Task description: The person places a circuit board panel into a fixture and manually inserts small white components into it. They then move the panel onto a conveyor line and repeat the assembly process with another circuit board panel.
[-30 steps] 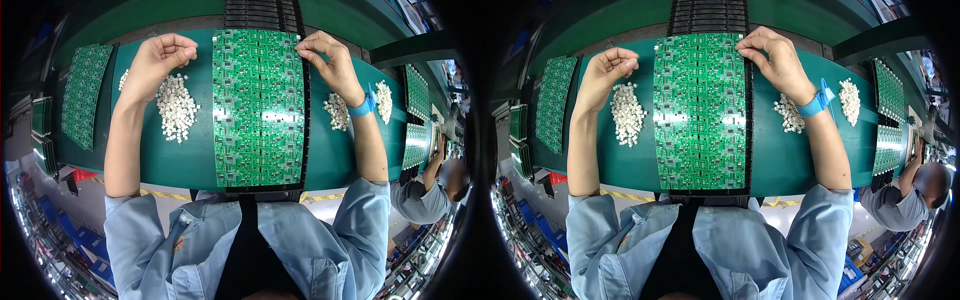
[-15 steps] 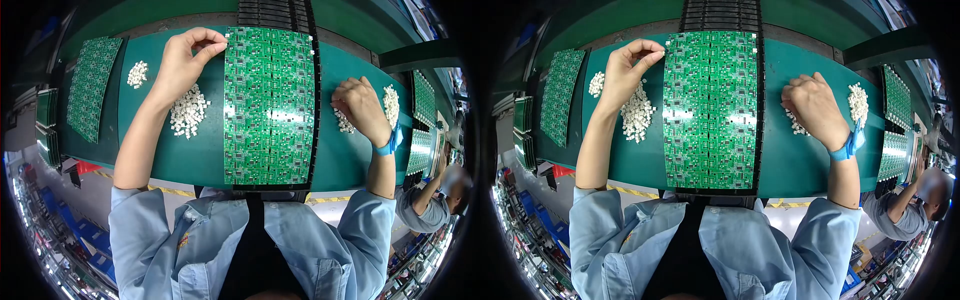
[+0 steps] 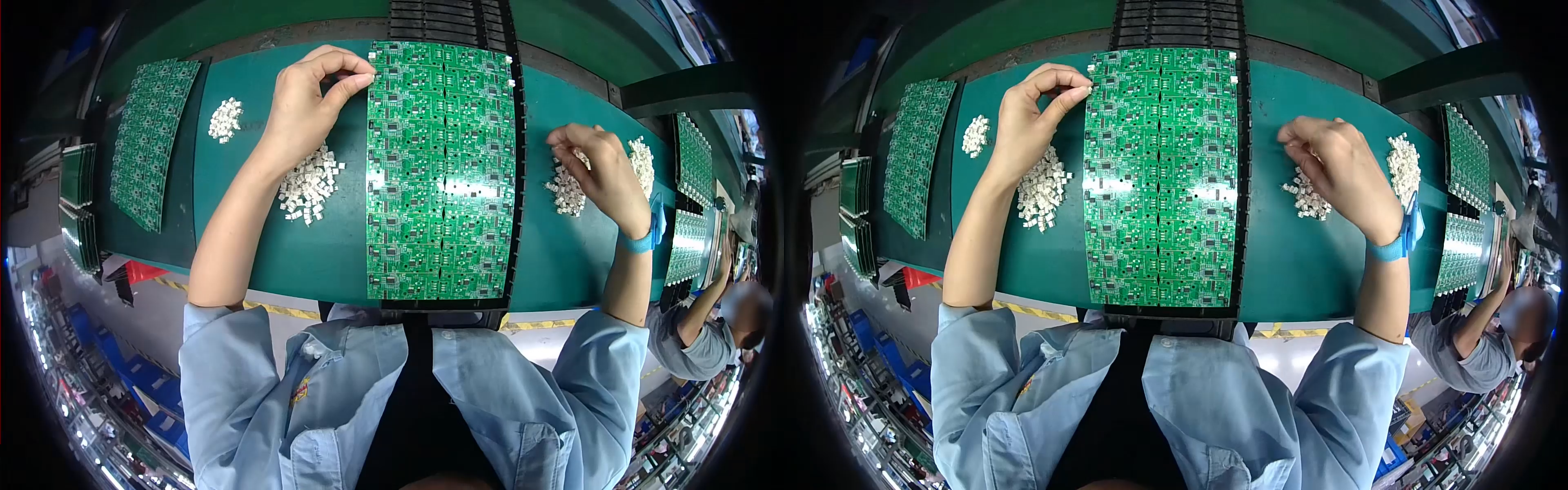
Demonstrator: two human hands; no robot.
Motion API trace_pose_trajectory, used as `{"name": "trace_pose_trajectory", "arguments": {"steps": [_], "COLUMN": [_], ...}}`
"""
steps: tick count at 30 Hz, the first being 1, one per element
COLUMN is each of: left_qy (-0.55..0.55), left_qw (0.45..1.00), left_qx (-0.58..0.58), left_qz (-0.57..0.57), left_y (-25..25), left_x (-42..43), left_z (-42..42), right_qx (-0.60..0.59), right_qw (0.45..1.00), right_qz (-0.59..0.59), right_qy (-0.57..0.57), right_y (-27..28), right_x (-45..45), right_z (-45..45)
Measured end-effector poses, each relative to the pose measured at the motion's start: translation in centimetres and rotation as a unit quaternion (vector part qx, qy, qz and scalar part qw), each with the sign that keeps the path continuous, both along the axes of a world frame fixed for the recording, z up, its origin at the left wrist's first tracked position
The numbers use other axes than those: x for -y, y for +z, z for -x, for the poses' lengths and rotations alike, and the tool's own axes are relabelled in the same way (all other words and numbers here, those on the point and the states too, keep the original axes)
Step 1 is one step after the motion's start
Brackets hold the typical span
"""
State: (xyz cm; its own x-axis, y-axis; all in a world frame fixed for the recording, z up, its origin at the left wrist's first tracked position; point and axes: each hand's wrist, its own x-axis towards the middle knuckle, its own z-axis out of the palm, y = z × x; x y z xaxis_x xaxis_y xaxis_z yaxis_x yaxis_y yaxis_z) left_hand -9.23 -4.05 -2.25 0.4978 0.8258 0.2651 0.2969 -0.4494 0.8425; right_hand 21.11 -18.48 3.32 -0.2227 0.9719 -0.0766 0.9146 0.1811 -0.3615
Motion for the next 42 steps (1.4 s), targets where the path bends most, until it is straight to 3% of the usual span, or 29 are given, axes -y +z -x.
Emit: {"name": "trace_pose_trajectory", "arguments": {"steps": [4, 8, 18, 29, 33, 34, 38, 42], "left_qy": [0.012, -0.006, -0.019, 0.038, 0.019, 0.016, -0.028, -0.021], "left_qw": [1.0, 0.995, 0.991, 0.989, 0.957, 0.958, 0.944, 0.953], "left_qx": [-0.013, -0.025, -0.056, -0.099, -0.287, -0.284, -0.328, -0.299], "left_qz": [-0.021, -0.095, -0.121, -0.103, -0.033, -0.034, -0.026, -0.03], "left_y": [0.1, 0.0, 0.7, 2.2, 1.9, 1.9, 2.0, 1.8], "left_x": [0.1, 0.0, -0.2, -0.1, 0.1, 0.2, 0.5, 0.5], "left_z": [0.0, 0.0, 0.1, 1.5, 3.4, 3.3, 3.3, 3.4], "right_qx": [-0.122, -0.338, -0.395, -0.416, -0.406, -0.404, -0.234, -0.236], "right_qw": [0.992, 0.936, 0.912, 0.903, 0.907, 0.908, 0.967, 0.965], "right_qz": [-0.016, 0.017, 0.052, -0.005, 0.013, 0.012, -0.076, -0.116], "right_qy": [-0.02, -0.091, -0.1, -0.105, -0.109, -0.112, -0.061, -0.013], "right_y": [-0.2, -1.4, -1.9, -2.1, -2.3, -2.3, -2.8, -3.4], "right_x": [-1.1, -2.3, -4.2, -4.7, -4.7, -4.7, -4.8, -4.7], "right_z": [-0.4, -1.3, -1.6, -0.2, 0.4, 0.5, 1.5, 1.6]}}
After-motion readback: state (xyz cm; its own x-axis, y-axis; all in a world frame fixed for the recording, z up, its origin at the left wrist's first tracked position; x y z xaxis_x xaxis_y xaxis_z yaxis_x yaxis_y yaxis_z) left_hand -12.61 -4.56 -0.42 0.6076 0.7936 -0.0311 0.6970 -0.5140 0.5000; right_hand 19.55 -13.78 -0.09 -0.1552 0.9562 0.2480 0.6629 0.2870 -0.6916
